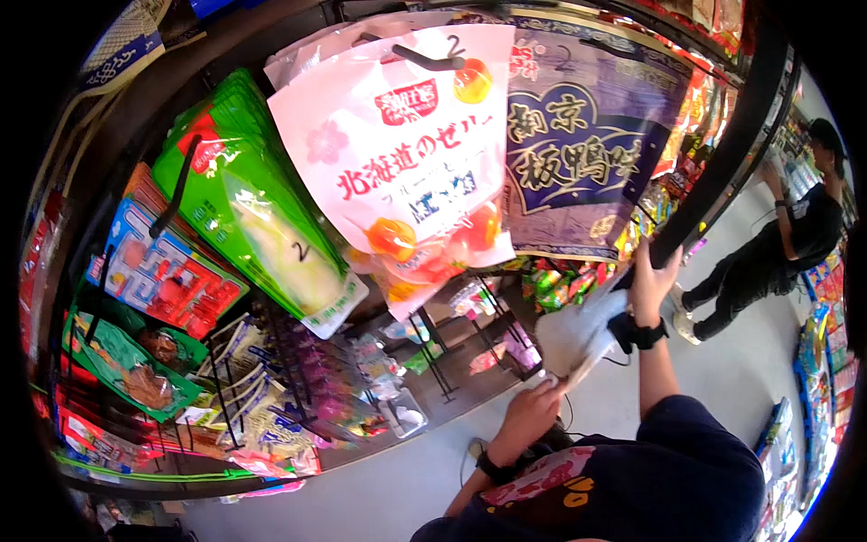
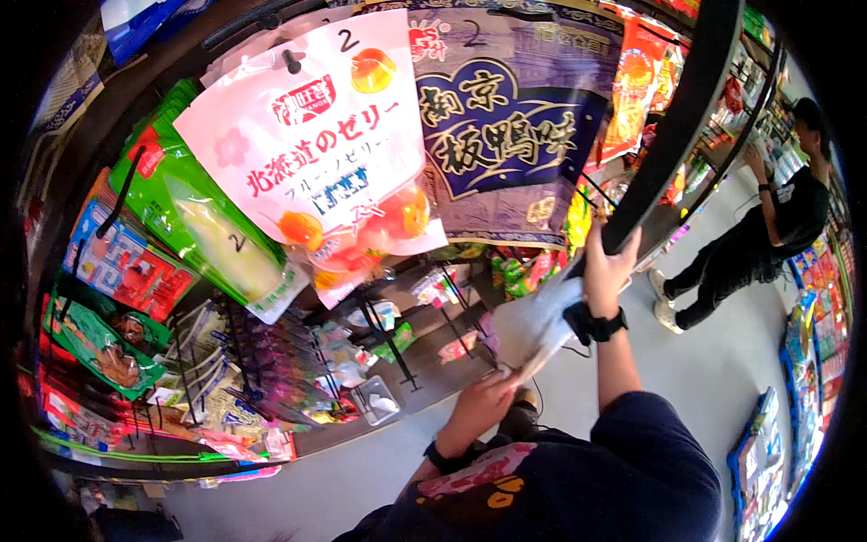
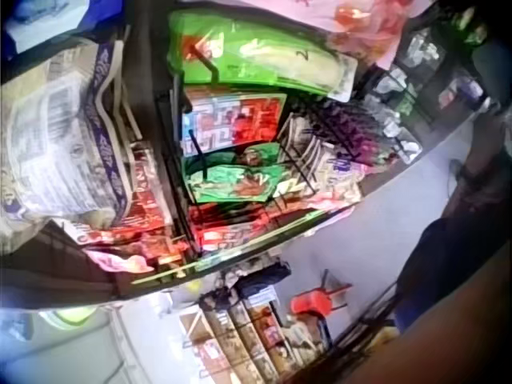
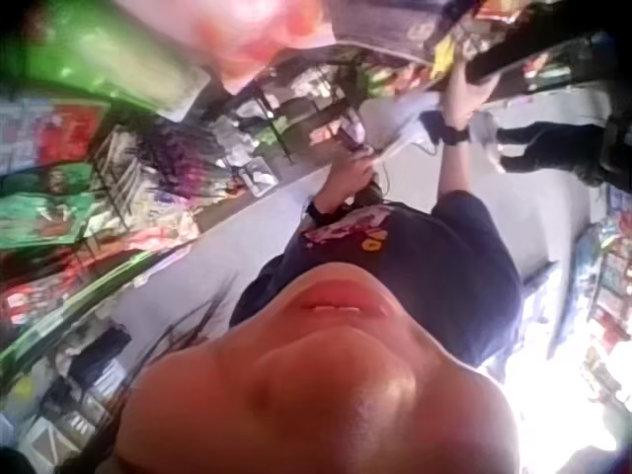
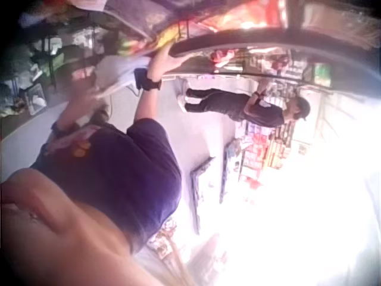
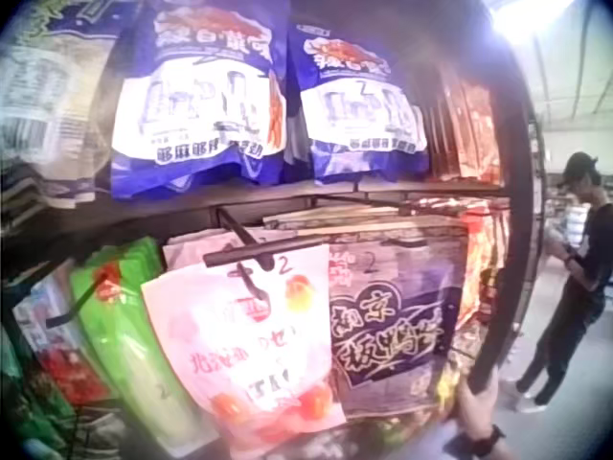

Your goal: The person wipes down various items on store shelves with a cloth, including snack bags, bottles, and large boxes.

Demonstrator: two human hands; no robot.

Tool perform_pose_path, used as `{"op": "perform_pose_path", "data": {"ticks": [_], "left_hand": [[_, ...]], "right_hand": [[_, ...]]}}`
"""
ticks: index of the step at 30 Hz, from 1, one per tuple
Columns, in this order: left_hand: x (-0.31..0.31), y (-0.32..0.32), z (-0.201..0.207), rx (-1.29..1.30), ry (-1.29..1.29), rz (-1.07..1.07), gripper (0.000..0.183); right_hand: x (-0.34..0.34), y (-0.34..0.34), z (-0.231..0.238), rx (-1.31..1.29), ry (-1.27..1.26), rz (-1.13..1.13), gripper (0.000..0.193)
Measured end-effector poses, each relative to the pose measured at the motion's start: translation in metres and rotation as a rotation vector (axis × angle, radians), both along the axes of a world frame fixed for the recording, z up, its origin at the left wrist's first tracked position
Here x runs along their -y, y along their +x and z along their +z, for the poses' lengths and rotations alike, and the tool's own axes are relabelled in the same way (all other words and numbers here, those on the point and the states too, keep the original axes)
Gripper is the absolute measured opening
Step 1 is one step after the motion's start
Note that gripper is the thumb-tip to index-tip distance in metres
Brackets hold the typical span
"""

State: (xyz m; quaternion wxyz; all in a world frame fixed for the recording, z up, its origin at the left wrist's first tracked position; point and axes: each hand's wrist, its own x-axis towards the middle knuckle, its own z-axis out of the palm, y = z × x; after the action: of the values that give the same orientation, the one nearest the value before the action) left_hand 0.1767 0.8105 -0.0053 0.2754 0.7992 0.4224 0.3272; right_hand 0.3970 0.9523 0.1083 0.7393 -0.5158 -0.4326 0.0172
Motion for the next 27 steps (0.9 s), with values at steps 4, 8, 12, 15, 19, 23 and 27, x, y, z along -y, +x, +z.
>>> {"op": "perform_pose_path", "data": {"ticks": [4, 8, 12, 15, 19, 23, 27], "left_hand": [[-0.007, -0.004, -0.014, -0.016, -0.085, -0.084, 0.027], [0.003, -0.035, -0.008, -0.03, -0.234, -0.115, 0.031], [0.004, -0.049, -0.017, 0.028, -0.511, -0.166, 0.036], [0.004, -0.04, -0.053, -0.195, -0.289, -0.218, 0.033], [-0.002, -0.044, -0.043, -0.236, -0.422, -0.234, 0.033], [-0.009, -0.038, -0.036, -0.272, -0.538, -0.185, 0.032], [-0.008, -0.021, -0.044, -0.426, -0.542, -0.173, 0.032]], "right_hand": [[-0.003, 0.007, -0.022, -0.074, 0.015, 0.015, 0.036], [0.007, 0.004, -0.044, 0.096, -0.032, -0.052, 0.036], [0.01, -0.003, -0.07, 0.176, -0.122, -0.15, 0.04], [-0.001, 0.001, -0.118, 0.162, -0.198, -0.157, 0.044], [0.006, -0.003, -0.13, 0.318, -0.166, -0.2, 0.043], [0.009, -0.005, -0.142, 0.091, -0.135, -0.069, 0.029], [0.007, 0.001, -0.173, 0.019, -0.22, 0.03, 0.035]]}}
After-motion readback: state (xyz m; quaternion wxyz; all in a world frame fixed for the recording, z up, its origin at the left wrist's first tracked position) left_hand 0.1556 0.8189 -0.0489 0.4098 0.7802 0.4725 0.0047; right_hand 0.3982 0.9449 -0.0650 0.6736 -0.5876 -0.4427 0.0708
